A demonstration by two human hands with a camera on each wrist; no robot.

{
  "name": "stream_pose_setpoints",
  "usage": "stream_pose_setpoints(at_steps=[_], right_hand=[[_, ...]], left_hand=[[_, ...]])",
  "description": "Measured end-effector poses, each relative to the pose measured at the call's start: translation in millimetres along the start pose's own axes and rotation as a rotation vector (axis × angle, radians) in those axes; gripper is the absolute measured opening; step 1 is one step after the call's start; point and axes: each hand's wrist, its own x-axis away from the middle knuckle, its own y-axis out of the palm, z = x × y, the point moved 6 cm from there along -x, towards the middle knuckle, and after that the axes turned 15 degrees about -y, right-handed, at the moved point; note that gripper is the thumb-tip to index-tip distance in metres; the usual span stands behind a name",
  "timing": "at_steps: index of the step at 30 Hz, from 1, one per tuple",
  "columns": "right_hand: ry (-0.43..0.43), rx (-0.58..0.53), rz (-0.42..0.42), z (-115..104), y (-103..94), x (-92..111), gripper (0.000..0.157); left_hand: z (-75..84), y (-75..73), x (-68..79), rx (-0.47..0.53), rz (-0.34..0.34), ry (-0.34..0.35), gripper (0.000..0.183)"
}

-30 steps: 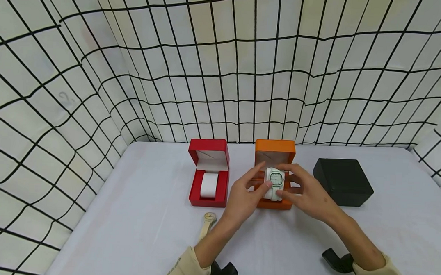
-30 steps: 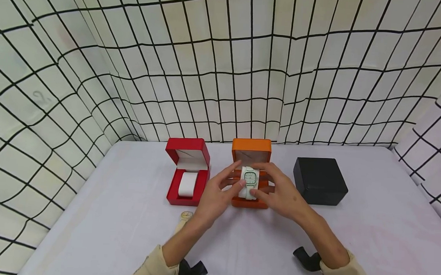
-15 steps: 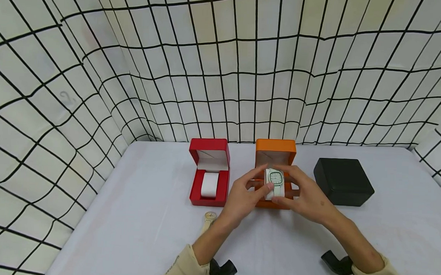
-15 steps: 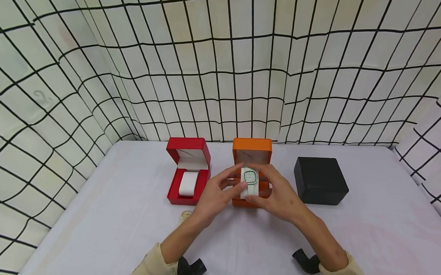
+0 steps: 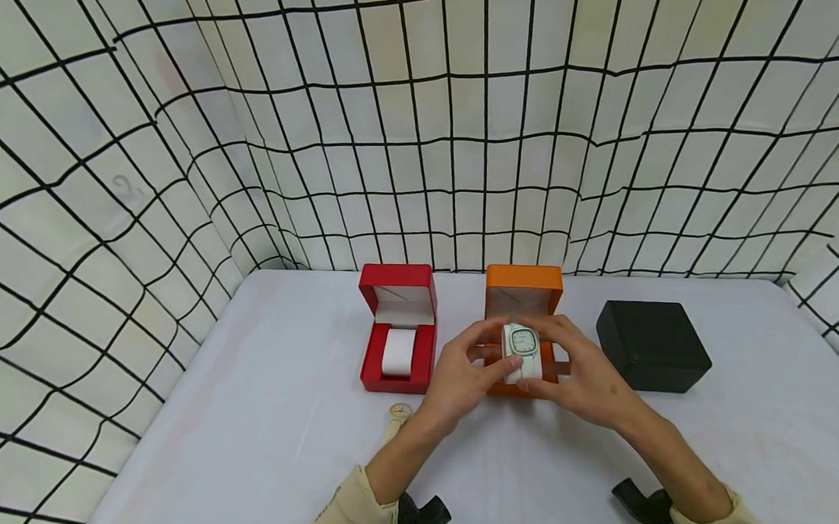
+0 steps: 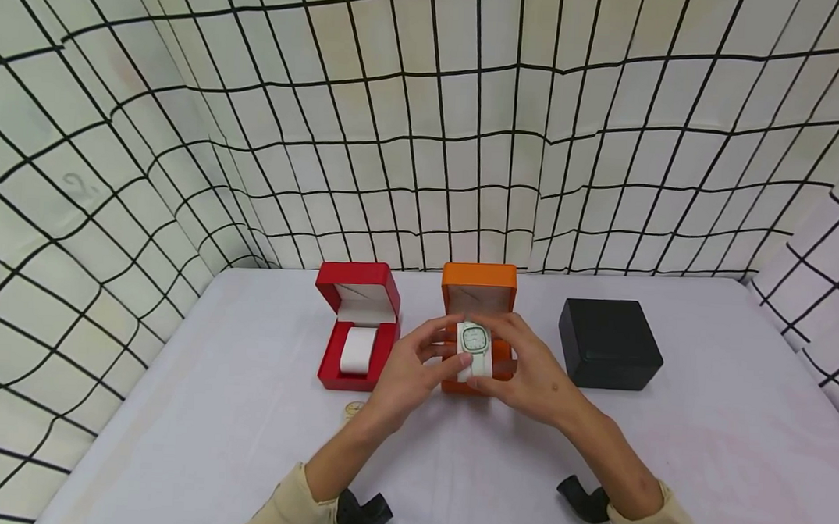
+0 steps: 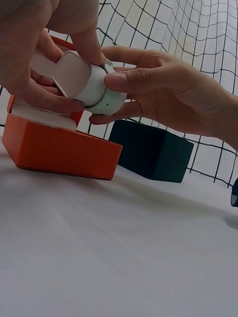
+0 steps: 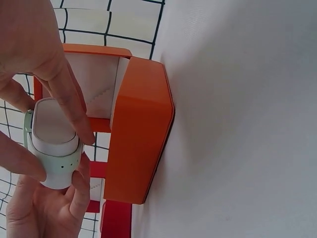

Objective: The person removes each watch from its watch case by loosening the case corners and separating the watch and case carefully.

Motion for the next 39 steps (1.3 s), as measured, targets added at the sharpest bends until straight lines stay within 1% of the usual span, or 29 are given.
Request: stream_pose_setpoints(at_steps=[6, 13, 17, 20, 27, 32, 39], right_hand=[[-0.003, 0.01, 0.003, -1.8, 0.0, 0.6, 0.081], [-0.006, 0.015, 0.0, -0.3, 1.6, 1.7, 0.081], [-0.013, 0.031, 0.008, 1.3, 1.2, 2.7, 0.081], [-0.02, 0.046, 0.015, 2.1, 0.2, 3.3, 0.081], [-0.02, 0.048, 0.005, 2.8, 0.3, 3.4, 0.079], [-0.007, 0.03, 0.0, 3.0, 0.9, 3.8, 0.079], [-0.023, 0.007, -0.004, 3.2, 2.8, 4.0, 0.08]], left_hand=[[-0.1, 0.0, 0.2, -0.003, 0.016, -0.007, 0.053], [-0.4, -0.3, -0.2, 0.0, 0.021, 0.01, 0.053], [-0.4, -0.7, -0.1, -0.02, 0.025, 0.016, 0.053], [-0.1, -0.7, 0.0, -0.025, 0.016, 0.021, 0.052], [-0.3, 1.8, -0.1, 0.007, -0.023, 0.004, 0.055], [-0.2, 2.4, -0.2, 0.005, -0.027, -0.005, 0.055], [-0.9, 2.9, -1.4, -0.013, -0.022, -0.006, 0.053]])
